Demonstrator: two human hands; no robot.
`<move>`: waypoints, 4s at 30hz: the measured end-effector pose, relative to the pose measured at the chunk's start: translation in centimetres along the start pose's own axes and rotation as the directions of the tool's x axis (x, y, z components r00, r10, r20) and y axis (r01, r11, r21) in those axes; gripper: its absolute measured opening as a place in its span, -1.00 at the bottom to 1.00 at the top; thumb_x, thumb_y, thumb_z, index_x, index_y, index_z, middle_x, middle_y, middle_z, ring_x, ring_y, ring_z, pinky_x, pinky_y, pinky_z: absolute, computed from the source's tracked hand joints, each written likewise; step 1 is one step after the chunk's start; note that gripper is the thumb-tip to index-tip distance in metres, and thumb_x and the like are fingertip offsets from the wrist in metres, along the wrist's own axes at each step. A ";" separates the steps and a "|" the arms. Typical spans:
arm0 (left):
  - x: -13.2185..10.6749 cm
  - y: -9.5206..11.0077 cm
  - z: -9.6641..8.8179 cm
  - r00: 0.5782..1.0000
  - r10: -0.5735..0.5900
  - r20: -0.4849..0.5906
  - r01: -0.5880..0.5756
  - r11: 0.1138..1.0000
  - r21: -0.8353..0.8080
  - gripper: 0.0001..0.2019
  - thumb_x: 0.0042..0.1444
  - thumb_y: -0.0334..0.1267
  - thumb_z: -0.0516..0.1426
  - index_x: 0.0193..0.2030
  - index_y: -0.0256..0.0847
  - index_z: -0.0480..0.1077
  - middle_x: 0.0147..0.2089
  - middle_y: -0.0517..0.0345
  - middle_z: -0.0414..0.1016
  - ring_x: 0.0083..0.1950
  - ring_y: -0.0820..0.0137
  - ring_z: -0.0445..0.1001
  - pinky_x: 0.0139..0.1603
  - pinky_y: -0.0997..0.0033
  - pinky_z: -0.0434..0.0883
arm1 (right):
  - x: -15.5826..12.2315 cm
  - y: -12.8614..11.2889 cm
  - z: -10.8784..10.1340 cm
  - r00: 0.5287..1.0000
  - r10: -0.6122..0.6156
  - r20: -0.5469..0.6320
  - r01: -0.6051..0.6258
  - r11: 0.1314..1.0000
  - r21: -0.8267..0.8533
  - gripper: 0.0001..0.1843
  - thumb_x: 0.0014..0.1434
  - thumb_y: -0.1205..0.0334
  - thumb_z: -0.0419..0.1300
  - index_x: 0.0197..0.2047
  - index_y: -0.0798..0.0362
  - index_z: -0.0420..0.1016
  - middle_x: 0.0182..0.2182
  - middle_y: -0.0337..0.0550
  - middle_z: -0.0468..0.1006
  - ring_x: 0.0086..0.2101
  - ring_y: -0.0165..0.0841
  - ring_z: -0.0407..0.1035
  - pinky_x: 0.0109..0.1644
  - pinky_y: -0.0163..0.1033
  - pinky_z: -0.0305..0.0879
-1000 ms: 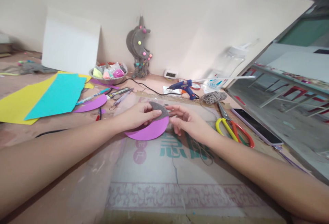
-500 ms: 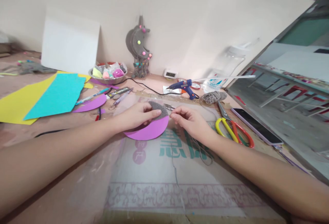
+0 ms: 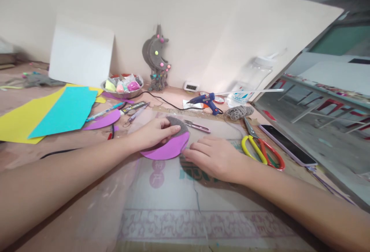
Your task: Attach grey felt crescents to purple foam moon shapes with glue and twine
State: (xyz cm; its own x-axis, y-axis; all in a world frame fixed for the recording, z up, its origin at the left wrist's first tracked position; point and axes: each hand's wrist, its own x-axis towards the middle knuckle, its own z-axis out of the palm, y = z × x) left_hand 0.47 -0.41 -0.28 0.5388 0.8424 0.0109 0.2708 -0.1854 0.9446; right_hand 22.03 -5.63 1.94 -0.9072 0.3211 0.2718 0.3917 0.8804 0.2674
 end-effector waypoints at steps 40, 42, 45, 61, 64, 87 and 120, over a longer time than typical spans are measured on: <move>0.1 -0.4 0.0 0.995 0.052 0.086 -0.029 0.966 -0.255 -0.67 0.10 0.03 0.06 -0.29 -0.25 0.32 -0.58 0.35 0.08 -0.59 0.61 0.02 -0.57 0.57 0.05 | -1.2 2.3 2.0 0.881 0.367 -0.298 -0.391 0.920 -0.024 -0.79 0.04 0.41 0.06 -0.21 0.04 0.32 -0.53 -0.25 0.45 -0.55 -0.42 0.29 -0.45 -0.32 0.16; 0.1 -0.2 0.0 0.994 0.048 0.102 -0.031 0.987 -0.155 -0.70 0.09 -0.05 0.09 -0.25 -0.28 0.38 -0.49 0.27 0.25 -0.56 0.60 0.12 -0.56 0.57 0.10 | -1.1 2.2 2.2 0.910 0.321 -0.261 -0.359 0.926 -0.112 -0.76 0.04 0.43 0.03 -0.19 0.05 0.34 -0.52 -0.23 0.48 -0.53 -0.40 0.30 -0.43 -0.31 0.15; 0.0 0.1 0.0 0.984 0.083 0.159 -0.071 0.994 -0.078 -0.77 0.06 -0.19 0.11 -0.20 -0.27 0.42 -0.37 0.19 0.40 -0.45 0.55 0.29 -0.44 0.53 0.23 | -1.0 2.2 2.3 0.903 0.330 -0.275 -0.380 0.912 -0.155 -0.75 0.06 0.43 0.03 -0.17 0.05 0.34 -0.53 -0.24 0.49 -0.53 -0.40 0.31 -0.42 -0.30 0.13; 0.0 0.3 -0.2 0.998 -0.012 0.066 0.008 0.998 0.054 -0.66 0.15 -0.03 0.00 -0.41 -0.29 0.34 -0.61 0.29 0.21 -0.59 0.56 0.20 -0.56 0.54 0.15 | -0.7 1.9 2.7 0.926 0.349 -0.143 -0.350 0.936 0.019 -0.84 0.22 0.23 0.04 -0.14 0.07 0.33 -0.45 -0.18 0.48 -0.46 -0.40 0.30 -0.36 -0.28 0.13; 0.0 0.1 0.0 1.000 -0.001 0.029 0.002 0.999 -0.044 -0.74 0.15 -0.12 0.00 -0.43 -0.27 0.28 -0.61 0.30 0.18 -0.59 0.57 0.17 -0.57 0.56 0.13 | -0.4 1.4 2.4 0.806 0.574 -0.144 -0.510 0.796 0.325 -0.80 0.19 0.10 0.09 -0.25 0.06 0.27 -0.49 -0.24 0.38 -0.50 -0.44 0.23 -0.41 -0.31 0.13; -0.2 0.2 -0.1 0.998 0.059 0.017 -0.060 0.994 0.089 -0.74 0.11 -0.07 0.06 -0.38 -0.25 0.26 -0.59 0.29 0.26 -0.60 0.56 0.23 -0.60 0.56 0.18 | 0.5 2.1 2.3 0.553 0.821 0.143 -0.583 0.258 0.771 -0.59 0.16 0.00 0.08 -0.60 0.08 0.25 -0.66 -0.30 0.28 -0.60 -0.50 0.14 -0.50 -0.34 0.08; -0.1 0.5 0.3 0.999 0.047 -0.020 -0.047 0.999 0.002 -0.96 -0.01 -0.36 0.05 -0.37 -0.24 0.28 -0.60 0.30 0.28 -0.61 0.54 0.25 -0.61 0.54 0.20 | 0.4 2.1 2.6 0.623 0.774 0.115 -0.569 0.348 0.745 -0.57 0.20 0.00 0.04 -0.59 0.08 0.27 -0.63 -0.28 0.31 -0.57 -0.49 0.18 -0.45 -0.33 0.12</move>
State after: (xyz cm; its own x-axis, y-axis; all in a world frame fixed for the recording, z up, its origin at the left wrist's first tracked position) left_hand 0.83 -0.73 0.13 0.5352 0.8425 0.0617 0.2469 -0.2258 0.9424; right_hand 22.13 -2.76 0.19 -0.2799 0.9212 0.2702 0.5386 0.3837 -0.7501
